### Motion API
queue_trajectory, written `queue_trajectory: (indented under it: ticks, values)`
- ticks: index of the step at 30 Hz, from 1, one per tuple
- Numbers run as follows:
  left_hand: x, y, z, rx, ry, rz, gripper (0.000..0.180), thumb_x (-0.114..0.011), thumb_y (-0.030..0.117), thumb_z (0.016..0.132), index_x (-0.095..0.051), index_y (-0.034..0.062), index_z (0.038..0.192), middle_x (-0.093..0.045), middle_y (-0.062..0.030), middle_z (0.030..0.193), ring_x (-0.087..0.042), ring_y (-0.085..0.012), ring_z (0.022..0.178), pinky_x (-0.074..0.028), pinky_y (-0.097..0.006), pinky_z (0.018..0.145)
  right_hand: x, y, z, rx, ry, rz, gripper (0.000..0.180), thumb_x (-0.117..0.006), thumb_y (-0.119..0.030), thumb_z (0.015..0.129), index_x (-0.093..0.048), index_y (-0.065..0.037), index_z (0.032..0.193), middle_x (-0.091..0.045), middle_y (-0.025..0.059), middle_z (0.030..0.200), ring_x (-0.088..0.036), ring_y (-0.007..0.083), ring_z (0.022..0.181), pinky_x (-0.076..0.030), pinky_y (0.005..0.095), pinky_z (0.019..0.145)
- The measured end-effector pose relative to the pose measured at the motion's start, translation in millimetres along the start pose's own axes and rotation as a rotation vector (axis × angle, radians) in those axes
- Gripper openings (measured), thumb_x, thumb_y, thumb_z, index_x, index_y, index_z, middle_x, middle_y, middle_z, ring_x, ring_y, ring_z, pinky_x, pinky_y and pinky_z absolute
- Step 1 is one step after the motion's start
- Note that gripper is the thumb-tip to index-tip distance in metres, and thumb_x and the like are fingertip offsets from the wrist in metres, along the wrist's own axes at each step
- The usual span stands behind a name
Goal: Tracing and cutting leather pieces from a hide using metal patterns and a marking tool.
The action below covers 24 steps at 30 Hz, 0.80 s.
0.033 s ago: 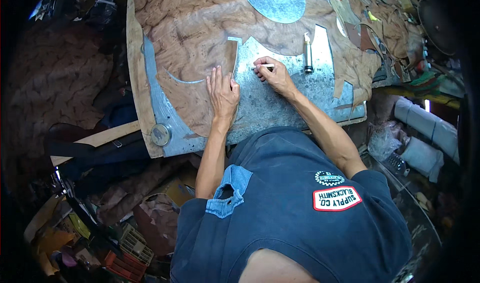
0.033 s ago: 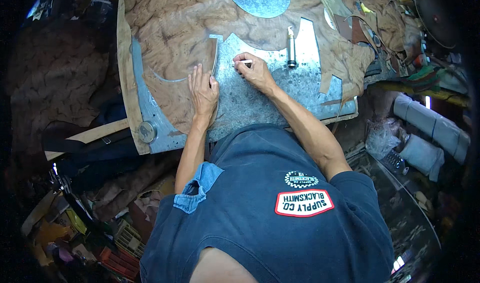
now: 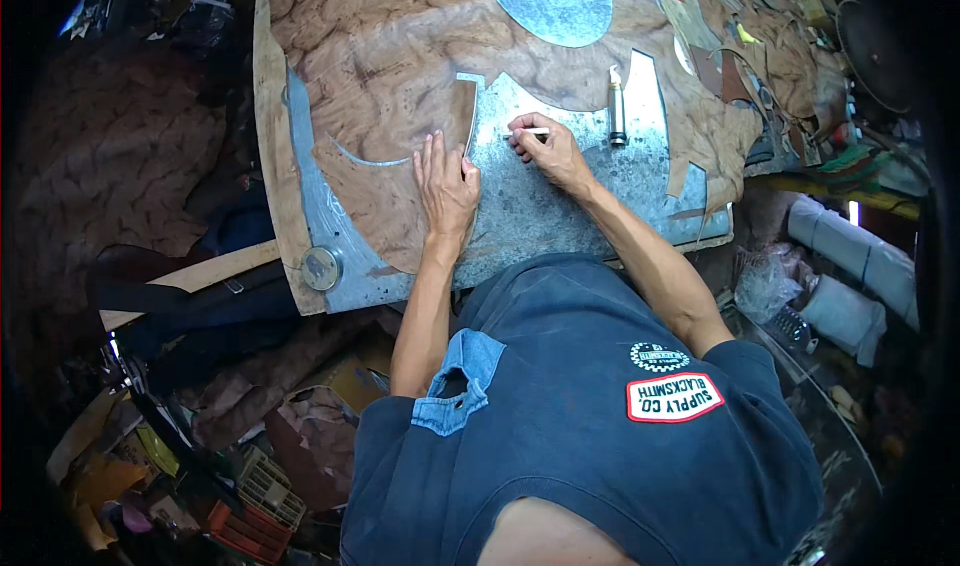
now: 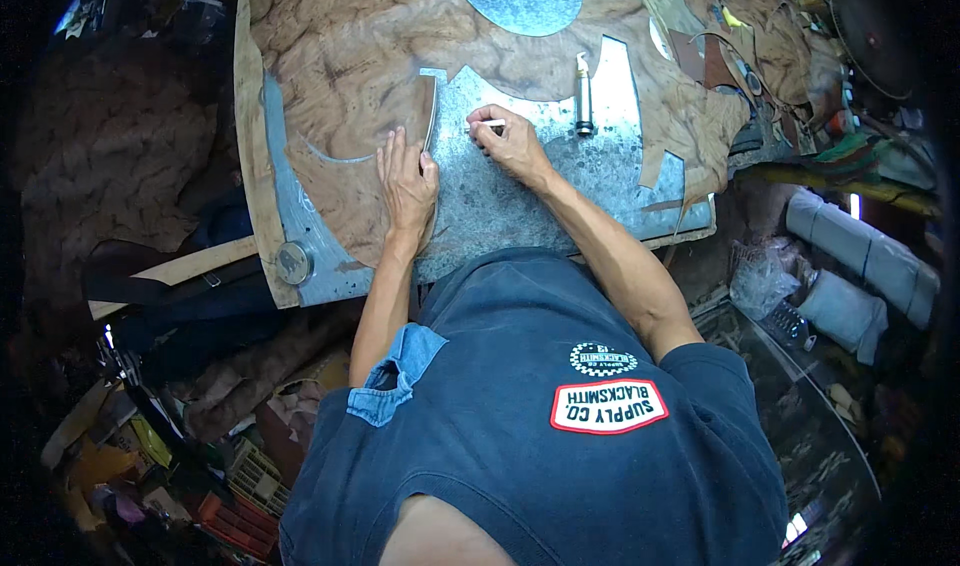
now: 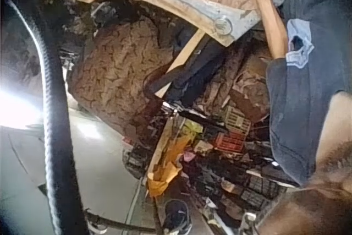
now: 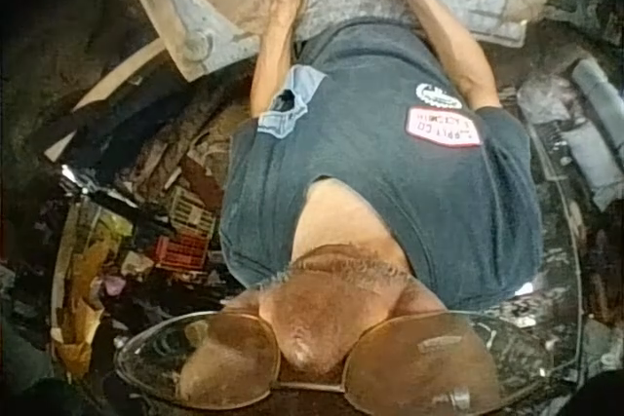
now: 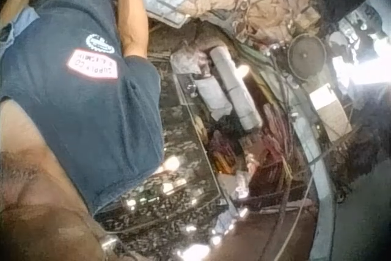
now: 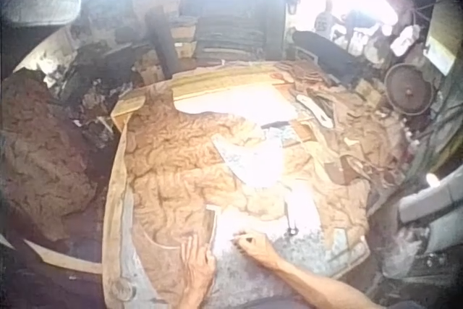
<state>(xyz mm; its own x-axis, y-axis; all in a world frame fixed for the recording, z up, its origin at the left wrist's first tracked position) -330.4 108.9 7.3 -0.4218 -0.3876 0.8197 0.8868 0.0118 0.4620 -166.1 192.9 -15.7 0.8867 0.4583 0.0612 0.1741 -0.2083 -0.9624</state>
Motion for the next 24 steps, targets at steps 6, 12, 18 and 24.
queue_trajectory:
  ticks: [6, 12, 18, 24]
  values:
    - [7, 2, 0, 0.024, 0.034, 0.000, 0.042, -0.069, 0.027, 0.080, -0.062, 0.0001, 0.111, -0.047, -0.0280, 0.137, -0.042, -0.0435, 0.129, -0.030, -0.054, 0.110, -5, 5, 3, -0.004, -0.010, 0.013, 0.029, -0.059, -0.026, 0.096, -0.063, -0.002, 0.111, -0.066, 0.0049, 0.090, -0.060, 0.0102, 0.078, -0.050, 0.0243, 0.068]
    - [9, -5, 1, 0.025, 0.017, 0.009, 0.045, -0.073, 0.031, 0.079, -0.062, 0.0008, 0.111, -0.048, -0.0269, 0.134, -0.040, -0.0441, 0.129, -0.029, -0.053, 0.110, -12, -1, 5, -0.008, -0.013, 0.022, 0.029, -0.059, -0.026, 0.096, -0.063, -0.002, 0.112, -0.066, 0.0047, 0.090, -0.060, 0.0099, 0.079, -0.050, 0.0241, 0.068]
    - [7, -1, 3, 0.019, 0.022, 0.015, 0.044, -0.073, 0.029, 0.078, -0.062, 0.0017, 0.111, -0.049, -0.0261, 0.131, -0.041, -0.0440, 0.128, -0.029, -0.053, 0.109, -8, -2, 5, 0.004, 0.040, 0.048, 0.024, -0.059, -0.019, 0.092, -0.065, -0.002, 0.107, -0.066, 0.0029, 0.085, -0.059, 0.0082, 0.073, -0.050, 0.0238, 0.064]
    - [8, 2, 3, 0.022, 0.022, 0.033, 0.044, -0.073, 0.029, 0.078, -0.062, 0.0028, 0.112, -0.049, -0.0260, 0.131, -0.041, -0.0440, 0.127, -0.030, -0.053, 0.108, -8, -4, 3, -0.020, 0.017, -0.008, 0.027, -0.059, -0.024, 0.096, -0.064, -0.002, 0.110, -0.066, 0.0040, 0.090, -0.060, 0.0093, 0.078, -0.050, 0.0239, 0.067]
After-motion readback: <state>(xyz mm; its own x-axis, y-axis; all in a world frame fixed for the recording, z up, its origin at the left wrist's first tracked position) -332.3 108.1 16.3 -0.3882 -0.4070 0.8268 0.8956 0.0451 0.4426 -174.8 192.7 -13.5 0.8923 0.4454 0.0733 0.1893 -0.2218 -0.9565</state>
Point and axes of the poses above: each hand's wrist, its own z-axis towards the middle knuckle, its own x-axis out of the back of the hand, y = z × x, the point moved 8 cm from there along z, towards the middle knuckle
